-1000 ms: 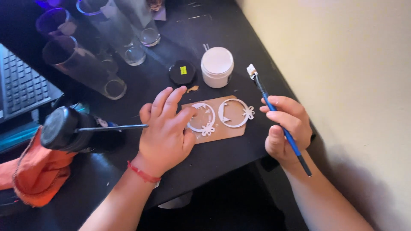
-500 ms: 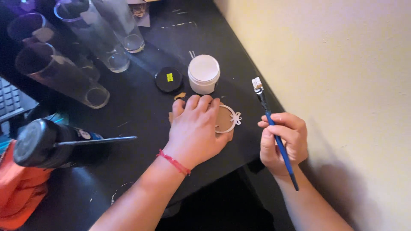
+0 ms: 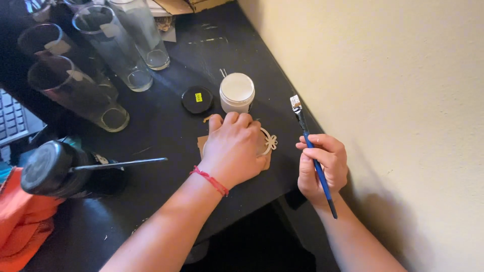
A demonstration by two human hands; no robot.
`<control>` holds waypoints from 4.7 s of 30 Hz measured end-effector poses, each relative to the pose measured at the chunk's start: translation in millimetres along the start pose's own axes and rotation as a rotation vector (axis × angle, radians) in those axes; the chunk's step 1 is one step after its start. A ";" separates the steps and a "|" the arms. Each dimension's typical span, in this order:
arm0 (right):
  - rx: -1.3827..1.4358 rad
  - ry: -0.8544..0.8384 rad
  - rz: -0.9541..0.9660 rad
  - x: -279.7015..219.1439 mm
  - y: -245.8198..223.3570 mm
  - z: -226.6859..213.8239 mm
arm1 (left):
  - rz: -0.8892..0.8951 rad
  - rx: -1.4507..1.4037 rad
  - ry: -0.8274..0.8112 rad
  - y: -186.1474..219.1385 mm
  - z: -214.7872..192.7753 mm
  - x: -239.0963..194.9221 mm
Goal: Painting a small white decorative cutout with white paint using a brush at a desk.
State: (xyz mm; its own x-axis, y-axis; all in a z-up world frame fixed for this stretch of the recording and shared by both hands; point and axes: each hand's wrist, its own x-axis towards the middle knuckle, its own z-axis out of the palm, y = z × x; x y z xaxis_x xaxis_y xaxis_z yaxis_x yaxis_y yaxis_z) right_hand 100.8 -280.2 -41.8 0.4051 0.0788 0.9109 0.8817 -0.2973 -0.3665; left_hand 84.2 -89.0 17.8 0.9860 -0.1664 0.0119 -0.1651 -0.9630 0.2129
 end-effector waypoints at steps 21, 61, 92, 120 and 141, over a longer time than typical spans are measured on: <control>-0.034 -0.461 0.268 57.1 -97.4 27.7 | -0.108 -1.076 0.608 -17.8 -13.8 -74.1; -0.077 -0.609 0.090 129.9 7.3 97.3 | -0.417 -1.343 0.176 -73.3 -4.2 -59.0; 0.074 -0.152 0.382 82.9 -83.7 6.8 | -0.515 -1.713 0.140 -62.2 5.4 -52.9; 0.108 -0.396 0.097 51.2 -88.2 0.7 | -0.506 -1.417 0.157 -61.3 -12.3 -62.4; 0.081 -0.383 0.010 49.9 -87.4 -2.7 | -0.475 -1.478 0.191 -61.6 -5.6 -60.5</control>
State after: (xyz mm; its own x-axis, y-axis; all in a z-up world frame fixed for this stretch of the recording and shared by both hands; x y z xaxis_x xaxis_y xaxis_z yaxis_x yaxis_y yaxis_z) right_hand 43.3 -252.8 36.1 0.4612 0.4306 0.7758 0.8873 -0.2251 -0.4025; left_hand 34.8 -18.4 9.4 0.9463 0.2193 -0.2375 0.2063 0.1559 0.9660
